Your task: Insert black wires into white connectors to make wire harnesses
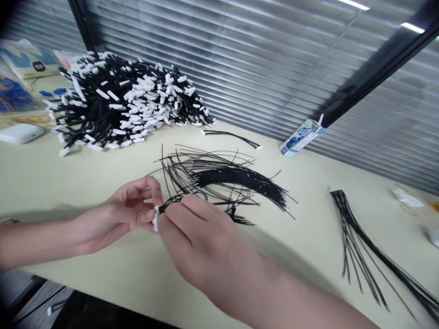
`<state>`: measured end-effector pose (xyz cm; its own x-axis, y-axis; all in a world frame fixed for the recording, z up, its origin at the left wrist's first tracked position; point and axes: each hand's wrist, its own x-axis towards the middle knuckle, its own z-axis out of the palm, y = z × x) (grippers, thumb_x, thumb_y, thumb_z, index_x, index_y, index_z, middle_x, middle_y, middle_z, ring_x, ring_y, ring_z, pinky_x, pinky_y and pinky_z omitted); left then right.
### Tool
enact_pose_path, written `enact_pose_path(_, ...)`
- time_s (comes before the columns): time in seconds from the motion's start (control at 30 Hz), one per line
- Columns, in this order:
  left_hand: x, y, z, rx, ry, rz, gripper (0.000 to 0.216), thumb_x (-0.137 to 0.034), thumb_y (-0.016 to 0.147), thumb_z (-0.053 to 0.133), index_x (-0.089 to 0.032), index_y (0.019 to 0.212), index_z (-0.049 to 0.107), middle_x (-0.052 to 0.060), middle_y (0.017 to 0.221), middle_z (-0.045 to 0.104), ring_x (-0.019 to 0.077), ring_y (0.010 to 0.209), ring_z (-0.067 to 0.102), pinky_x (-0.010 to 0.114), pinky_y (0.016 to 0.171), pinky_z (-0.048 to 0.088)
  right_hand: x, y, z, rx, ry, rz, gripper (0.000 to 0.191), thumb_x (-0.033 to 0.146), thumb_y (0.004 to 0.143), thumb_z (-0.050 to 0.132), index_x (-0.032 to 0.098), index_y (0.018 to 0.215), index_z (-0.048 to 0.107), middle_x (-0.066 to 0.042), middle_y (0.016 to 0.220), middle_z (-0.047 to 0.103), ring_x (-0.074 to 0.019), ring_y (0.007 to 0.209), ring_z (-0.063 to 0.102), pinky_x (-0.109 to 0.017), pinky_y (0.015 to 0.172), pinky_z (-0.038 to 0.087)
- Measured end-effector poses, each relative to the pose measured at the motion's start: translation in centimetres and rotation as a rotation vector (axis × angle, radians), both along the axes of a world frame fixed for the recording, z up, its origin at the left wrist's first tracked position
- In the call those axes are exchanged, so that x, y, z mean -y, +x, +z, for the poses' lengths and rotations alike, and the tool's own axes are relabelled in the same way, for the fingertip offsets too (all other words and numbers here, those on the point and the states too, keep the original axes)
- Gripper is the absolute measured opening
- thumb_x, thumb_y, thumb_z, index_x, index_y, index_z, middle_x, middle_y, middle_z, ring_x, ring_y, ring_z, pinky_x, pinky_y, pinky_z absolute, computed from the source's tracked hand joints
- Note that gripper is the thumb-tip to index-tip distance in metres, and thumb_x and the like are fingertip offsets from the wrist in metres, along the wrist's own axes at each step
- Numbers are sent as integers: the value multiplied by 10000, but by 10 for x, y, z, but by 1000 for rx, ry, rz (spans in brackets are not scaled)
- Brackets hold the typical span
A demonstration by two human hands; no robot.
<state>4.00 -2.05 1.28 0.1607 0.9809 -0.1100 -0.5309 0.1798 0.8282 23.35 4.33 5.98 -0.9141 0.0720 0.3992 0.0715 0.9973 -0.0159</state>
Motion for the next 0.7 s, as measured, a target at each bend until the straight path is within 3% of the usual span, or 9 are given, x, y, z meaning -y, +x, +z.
enact_pose_path(0.2,-4,0,-3,-20,6,100,175,-13,788,636,-162,847,568,-17,802,564,88,725,579,236,725,580,21,4,19,-82,31,-20,219,45,872,432,145,798,613,-47,775,622,-167,777,580,-312,747,488)
enact_pose_path(0.3,-6,-1,-2,-31,-28,163,153,-15,803,627,-156,836,576,-20,806,554,78,731,560,270,780,590,40,3,4,-31,187,-15,184,36,786,485,166,751,609,-12,634,582,-147,573,550,-284,568,488)
enact_pose_path(0.37,-6,-2,-1,-37,-38,184,144,-28,799,645,-153,827,580,-26,799,544,69,723,549,272,789,595,45,-1,-11,40,224,-71,210,30,740,458,132,781,637,-57,687,632,-161,557,563,-276,507,489)
enact_pose_path(0.47,-6,-2,0,-44,-32,200,133,-35,801,652,-149,821,585,-25,804,542,66,737,551,251,789,595,41,-8,-29,245,325,-176,325,29,724,422,63,948,655,-157,945,673,-222,735,631,-291,576,542)
enact_pose_path(0.57,-6,-3,0,-44,-36,213,118,-45,808,651,-144,816,587,-20,816,546,75,767,570,249,815,587,29,-13,-35,377,377,-271,388,-19,649,419,56,954,647,-161,926,663,-242,775,626,-299,583,552)
enact_pose_path(0.7,-6,-3,-1,-47,-42,235,123,-46,803,658,-142,803,581,-17,831,544,84,785,578,269,837,585,20,-18,-31,558,314,-319,465,-50,630,433,67,1038,624,-146,972,654,-224,814,621,-281,624,557)
